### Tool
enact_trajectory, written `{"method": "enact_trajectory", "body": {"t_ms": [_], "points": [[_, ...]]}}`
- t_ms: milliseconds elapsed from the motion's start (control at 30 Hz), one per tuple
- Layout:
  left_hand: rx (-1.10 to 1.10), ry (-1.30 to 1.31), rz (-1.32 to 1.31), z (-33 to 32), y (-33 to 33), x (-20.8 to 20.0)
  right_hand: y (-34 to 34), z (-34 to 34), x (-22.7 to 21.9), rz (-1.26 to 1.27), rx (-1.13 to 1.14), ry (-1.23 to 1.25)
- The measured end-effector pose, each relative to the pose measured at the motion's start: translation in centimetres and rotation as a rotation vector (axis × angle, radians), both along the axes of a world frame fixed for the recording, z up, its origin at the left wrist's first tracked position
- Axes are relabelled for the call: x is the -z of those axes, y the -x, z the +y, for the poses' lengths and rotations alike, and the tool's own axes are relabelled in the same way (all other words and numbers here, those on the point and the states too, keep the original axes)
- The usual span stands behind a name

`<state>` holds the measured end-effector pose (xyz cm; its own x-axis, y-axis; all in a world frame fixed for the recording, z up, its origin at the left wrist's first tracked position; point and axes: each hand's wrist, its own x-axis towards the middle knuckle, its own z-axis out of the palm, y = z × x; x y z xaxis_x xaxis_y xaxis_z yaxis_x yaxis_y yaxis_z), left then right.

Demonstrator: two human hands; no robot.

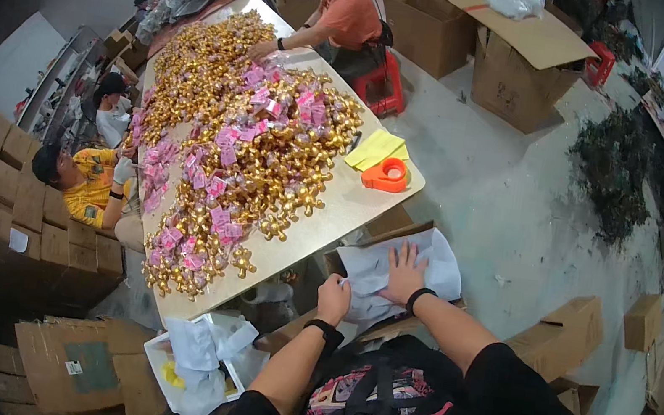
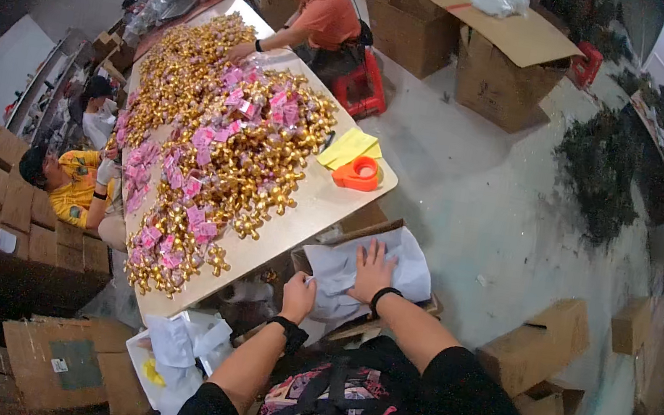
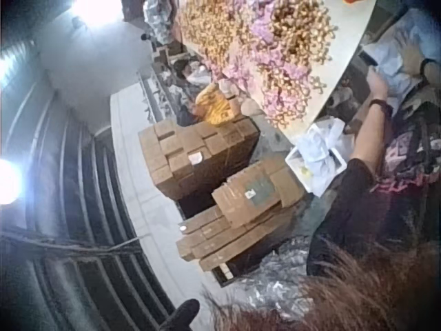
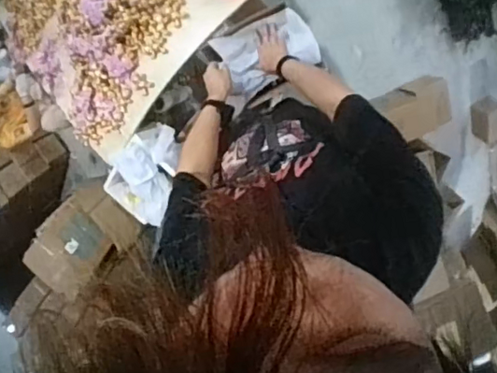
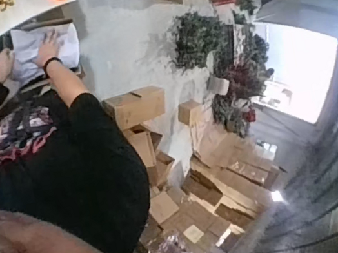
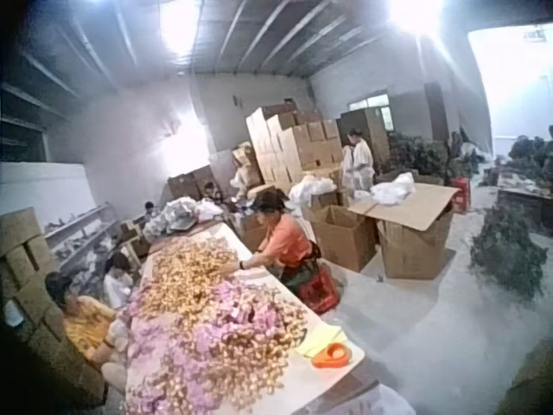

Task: The person is packing small decorative items into plastic bags and then into cardboard boxes.

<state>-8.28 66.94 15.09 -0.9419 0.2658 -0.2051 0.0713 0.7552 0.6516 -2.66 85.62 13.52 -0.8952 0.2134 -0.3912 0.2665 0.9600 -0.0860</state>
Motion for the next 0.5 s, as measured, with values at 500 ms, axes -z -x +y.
{"method": "enact_trajectory", "body": {"t_ms": [500], "points": [[0.305, 0.409, -0.166, 3.3, -0.2, -2.2, 1.7, 0.3, 0.5, -0.215, 0.285, 0.065]]}}
